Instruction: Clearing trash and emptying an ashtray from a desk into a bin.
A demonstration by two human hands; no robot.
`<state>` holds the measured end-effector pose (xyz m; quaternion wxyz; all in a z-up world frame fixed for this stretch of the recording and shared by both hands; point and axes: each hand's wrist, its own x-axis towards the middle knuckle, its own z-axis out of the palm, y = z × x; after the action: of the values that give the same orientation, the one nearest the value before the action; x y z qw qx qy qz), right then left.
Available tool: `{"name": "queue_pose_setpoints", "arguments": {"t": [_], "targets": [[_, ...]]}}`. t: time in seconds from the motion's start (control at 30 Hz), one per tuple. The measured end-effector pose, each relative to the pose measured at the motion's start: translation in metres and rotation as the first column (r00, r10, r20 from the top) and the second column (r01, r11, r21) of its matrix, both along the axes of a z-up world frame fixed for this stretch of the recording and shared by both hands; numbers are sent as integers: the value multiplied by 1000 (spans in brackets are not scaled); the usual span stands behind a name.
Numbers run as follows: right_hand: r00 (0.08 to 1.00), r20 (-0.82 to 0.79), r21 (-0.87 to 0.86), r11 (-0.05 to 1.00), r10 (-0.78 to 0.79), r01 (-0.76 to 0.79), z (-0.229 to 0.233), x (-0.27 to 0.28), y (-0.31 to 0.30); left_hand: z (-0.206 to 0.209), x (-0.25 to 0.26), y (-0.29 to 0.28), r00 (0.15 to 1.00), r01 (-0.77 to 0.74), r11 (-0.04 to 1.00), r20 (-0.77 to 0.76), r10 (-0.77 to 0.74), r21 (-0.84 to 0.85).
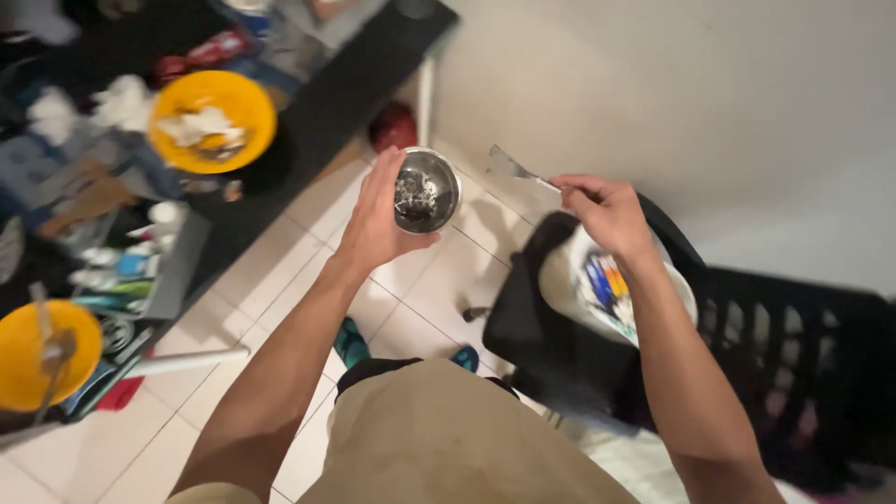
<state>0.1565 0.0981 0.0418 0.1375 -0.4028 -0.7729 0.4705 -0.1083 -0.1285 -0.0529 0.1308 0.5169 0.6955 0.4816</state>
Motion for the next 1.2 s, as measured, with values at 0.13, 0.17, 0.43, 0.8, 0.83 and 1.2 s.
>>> {"name": "queue_pose_setpoints", "arguments": {"t": [0.13,0.17,0.43,0.8,0.83,1.2], "targets": [[986,56,16,987,156,-157,17,-97,-31,6,-52,-57,989,-148,989,24,148,1],[979,33,30,979,201,-202,19,-121,-40,7,-65,-73,983,-185,982,12,185,22],[855,-28,-12,855,518,-518,2,-302,-134,17,-141,-226,869,-494,869,-18,494,1],[525,-115,-216,495,843,-842,-55,-463,-299,-3,-136,-421,554,-832,550,-40,832,-77],[497,-114,-220,466,860,-857,-50,-471,-318,-6,-131,-434,526,-849,522,-40,849,-80],[50,281,8,50,958,-999,-167,-546,-437,-22,-59,-504,172,-968,170,5,985,-187]]}}
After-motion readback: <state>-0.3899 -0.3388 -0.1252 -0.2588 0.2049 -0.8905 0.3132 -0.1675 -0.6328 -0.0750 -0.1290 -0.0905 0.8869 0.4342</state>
